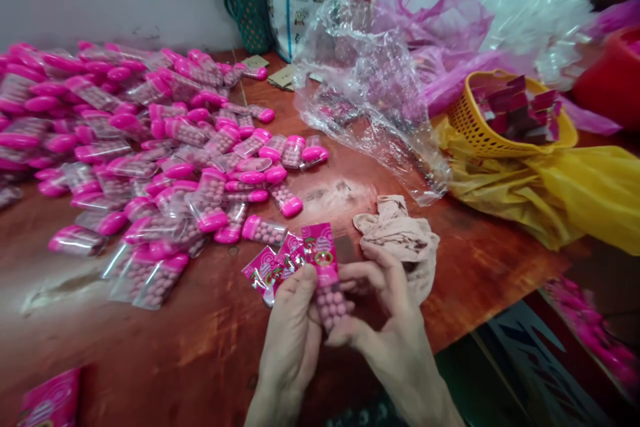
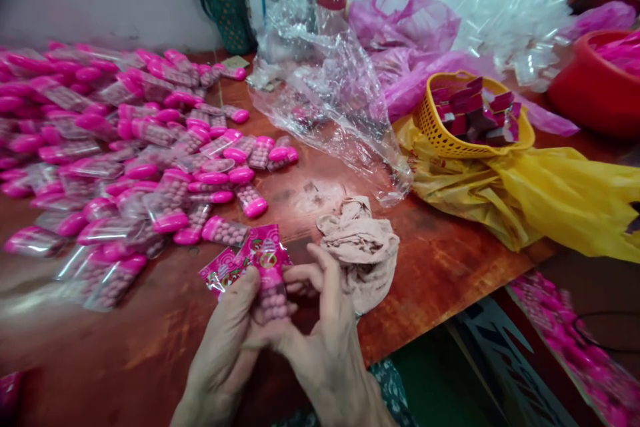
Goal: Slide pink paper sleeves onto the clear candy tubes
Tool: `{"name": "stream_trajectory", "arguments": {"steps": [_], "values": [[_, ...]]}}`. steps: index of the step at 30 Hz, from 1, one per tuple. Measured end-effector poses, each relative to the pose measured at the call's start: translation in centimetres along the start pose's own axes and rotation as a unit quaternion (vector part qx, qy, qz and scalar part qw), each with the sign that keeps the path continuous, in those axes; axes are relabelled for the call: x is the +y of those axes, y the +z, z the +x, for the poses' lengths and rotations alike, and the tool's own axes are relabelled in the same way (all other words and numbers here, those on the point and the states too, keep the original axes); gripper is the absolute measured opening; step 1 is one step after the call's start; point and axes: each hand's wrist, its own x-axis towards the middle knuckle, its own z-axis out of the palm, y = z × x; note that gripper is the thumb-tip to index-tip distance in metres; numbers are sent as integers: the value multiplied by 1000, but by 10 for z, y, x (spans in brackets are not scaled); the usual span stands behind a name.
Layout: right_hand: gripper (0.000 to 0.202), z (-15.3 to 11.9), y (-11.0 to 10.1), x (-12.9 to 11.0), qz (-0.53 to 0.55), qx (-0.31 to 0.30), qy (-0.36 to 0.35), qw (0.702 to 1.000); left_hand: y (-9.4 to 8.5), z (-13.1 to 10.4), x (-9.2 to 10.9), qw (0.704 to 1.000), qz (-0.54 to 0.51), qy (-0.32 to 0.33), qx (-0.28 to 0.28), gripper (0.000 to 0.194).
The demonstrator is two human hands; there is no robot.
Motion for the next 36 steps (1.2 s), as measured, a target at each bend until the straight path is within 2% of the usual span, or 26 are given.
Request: {"name": "stream_trajectory", "arguments": {"steps": [2, 5, 7, 9, 16, 20, 26, 30, 33, 36], "values": [[72, -3, -2, 1, -89, -10, -104, 991, -1, 1, 4, 1000, -16, -7, 4, 20], [47, -4, 1, 9, -204, -6, -257, 945, -5, 2, 8, 999, -41, 0, -2, 20], [44, -2, 6, 15, -218, 0, -312, 925, -7, 1, 8, 998, -61, 19, 3, 16], [47, -1, 10, 18, -207, -1, -329, 921, -8, -1, 7, 997, -75, 33, 4, 12], [34, 0, 11, 14, -99, -5, -300, 949, -6, -9, -2, 993, -112, 24, 4, 9], [33, 4, 9, 13, -59, -11, -291, 955, -11, -12, -3, 995, -98, 28, -9, 11], [46, 6, 11, 12, -47, -54, -285, 956, -24, -11, 5, 999, -24, 31, -23, 16], [58, -2, 19, 9, -22, -93, -209, 973, -27, -9, 13, 998, 1, 68, 17, 15], [45, -5, 26, 8, -2, -51, -156, 986, -28, -8, 17, 997, 1, 80, 20, 15], [29, -6, 29, 8, -8, -29, -131, 991, -28, -6, 19, 991, -5, 132, 29, 15]]}}
